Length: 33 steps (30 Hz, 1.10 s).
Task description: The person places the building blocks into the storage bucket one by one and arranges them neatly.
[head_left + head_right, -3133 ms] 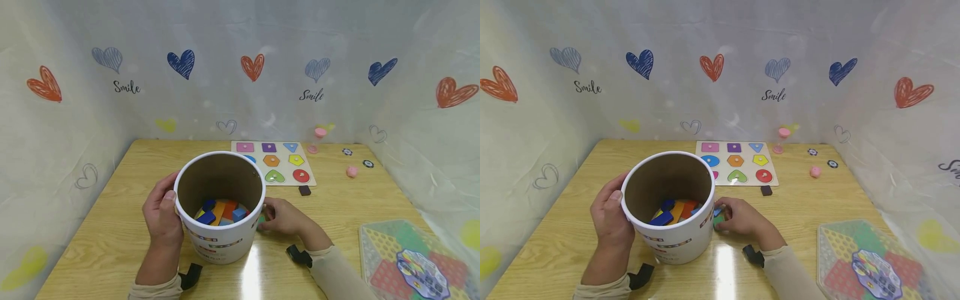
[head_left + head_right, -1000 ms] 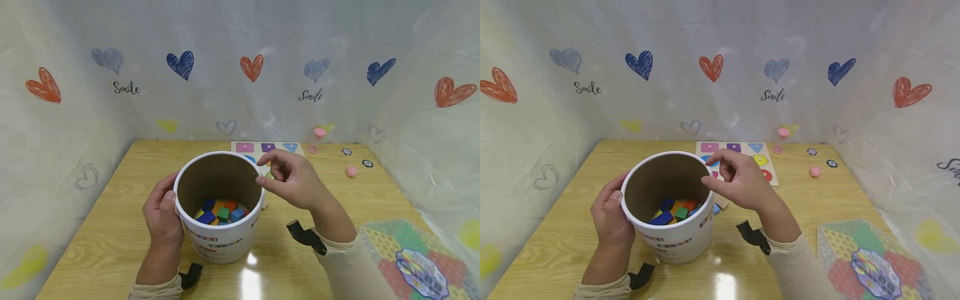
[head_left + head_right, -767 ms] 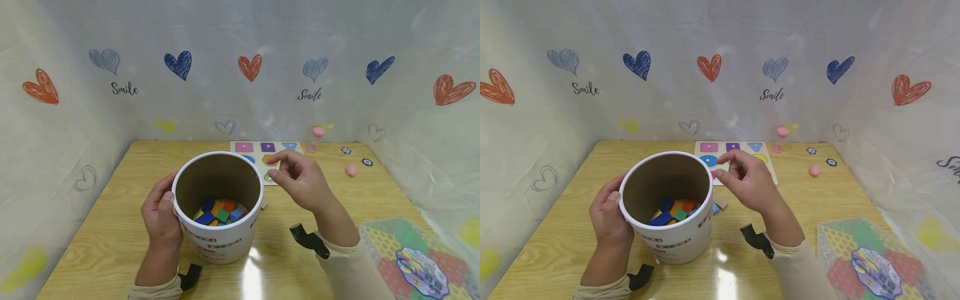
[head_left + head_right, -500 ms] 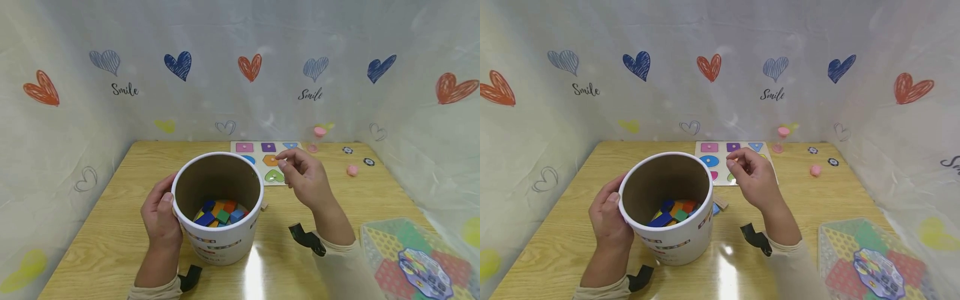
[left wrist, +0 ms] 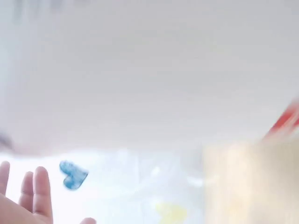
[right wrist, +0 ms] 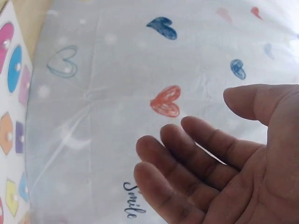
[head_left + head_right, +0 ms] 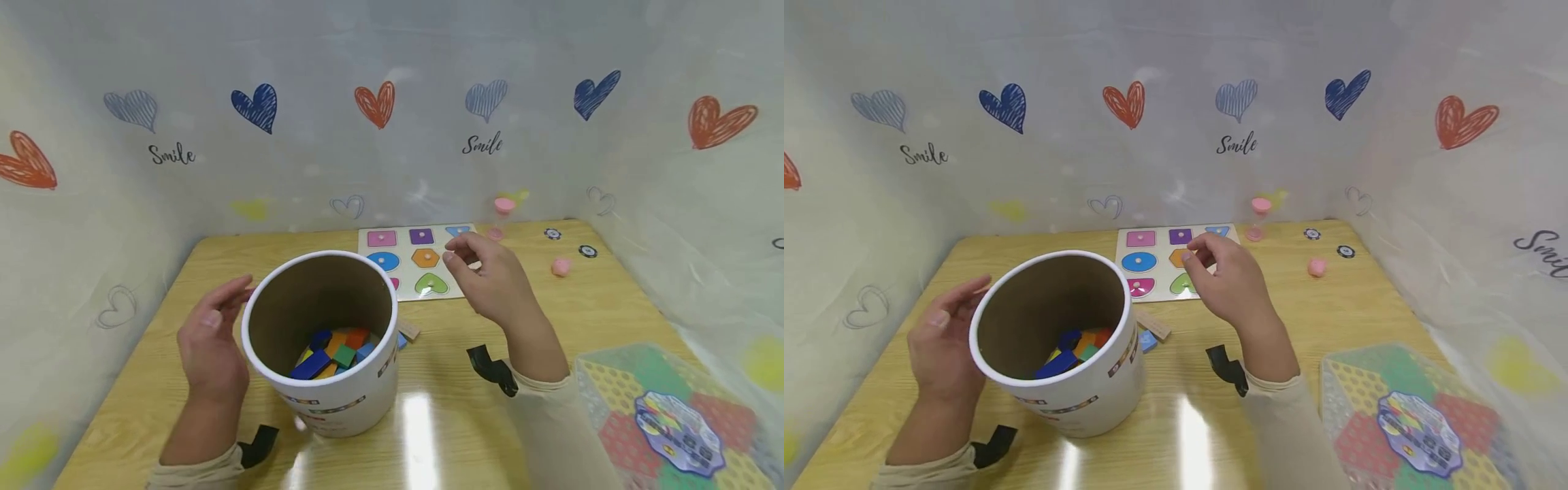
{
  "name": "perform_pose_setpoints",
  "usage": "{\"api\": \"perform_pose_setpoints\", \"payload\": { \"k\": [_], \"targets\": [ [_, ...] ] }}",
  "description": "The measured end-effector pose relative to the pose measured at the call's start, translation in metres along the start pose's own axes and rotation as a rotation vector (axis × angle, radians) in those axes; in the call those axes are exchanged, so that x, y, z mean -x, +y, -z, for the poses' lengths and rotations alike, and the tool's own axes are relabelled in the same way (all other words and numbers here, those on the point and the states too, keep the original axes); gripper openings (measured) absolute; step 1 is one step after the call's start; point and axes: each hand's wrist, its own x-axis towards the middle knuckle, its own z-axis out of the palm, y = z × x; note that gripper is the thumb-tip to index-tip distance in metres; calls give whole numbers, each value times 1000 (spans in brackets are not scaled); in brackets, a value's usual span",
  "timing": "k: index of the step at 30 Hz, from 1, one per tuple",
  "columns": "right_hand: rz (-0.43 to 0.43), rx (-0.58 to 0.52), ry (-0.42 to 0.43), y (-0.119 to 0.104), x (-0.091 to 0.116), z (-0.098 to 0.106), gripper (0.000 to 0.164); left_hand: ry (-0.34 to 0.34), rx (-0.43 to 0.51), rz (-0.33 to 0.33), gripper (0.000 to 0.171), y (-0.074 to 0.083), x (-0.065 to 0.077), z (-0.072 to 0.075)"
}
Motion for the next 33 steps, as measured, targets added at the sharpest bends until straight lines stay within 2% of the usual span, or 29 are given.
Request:
{"api": "perform_pose_setpoints", "payload": {
  "k": [3,6,8,10,12,13,15,17,19,22,27,33],
  "targets": [
    [-38,75,-46,10,-2,0,31,71,-60,18,41,0,-27,2],
    [-65,150,-119,17,-7,-6,36,120,-281,103,36,-1,-54,5],
    [-96,211,-170,22,-9,-11,40,99,-487,158,35,-6,-69,8],
    [-124,288,-217,28,-9,-16,47,21,-730,190,35,-15,-79,14],
    [-134,357,-259,35,-9,-20,62,-100,-996,195,37,-26,-84,22],
    [-132,401,-278,39,-9,-23,73,-167,-1131,203,42,-32,-85,27],
    [-111,475,-317,44,-7,-28,96,-309,-1367,229,64,-43,-86,35],
    [-80,539,-357,45,-6,-34,116,-435,-1519,268,84,-54,-86,41],
    [-51,568,-402,43,-5,-44,127,-513,-1593,320,94,-62,-86,44],
    [-20,561,-487,35,-2,-62,130,-559,-1613,344,97,-67,-88,48],
    [13,588,-608,27,5,-91,122,-571,-1598,361,99,-69,-88,50],
    [28,616,-625,29,7,-106,126,-595,-1579,386,101,-69,-89,51]
  ]
}}
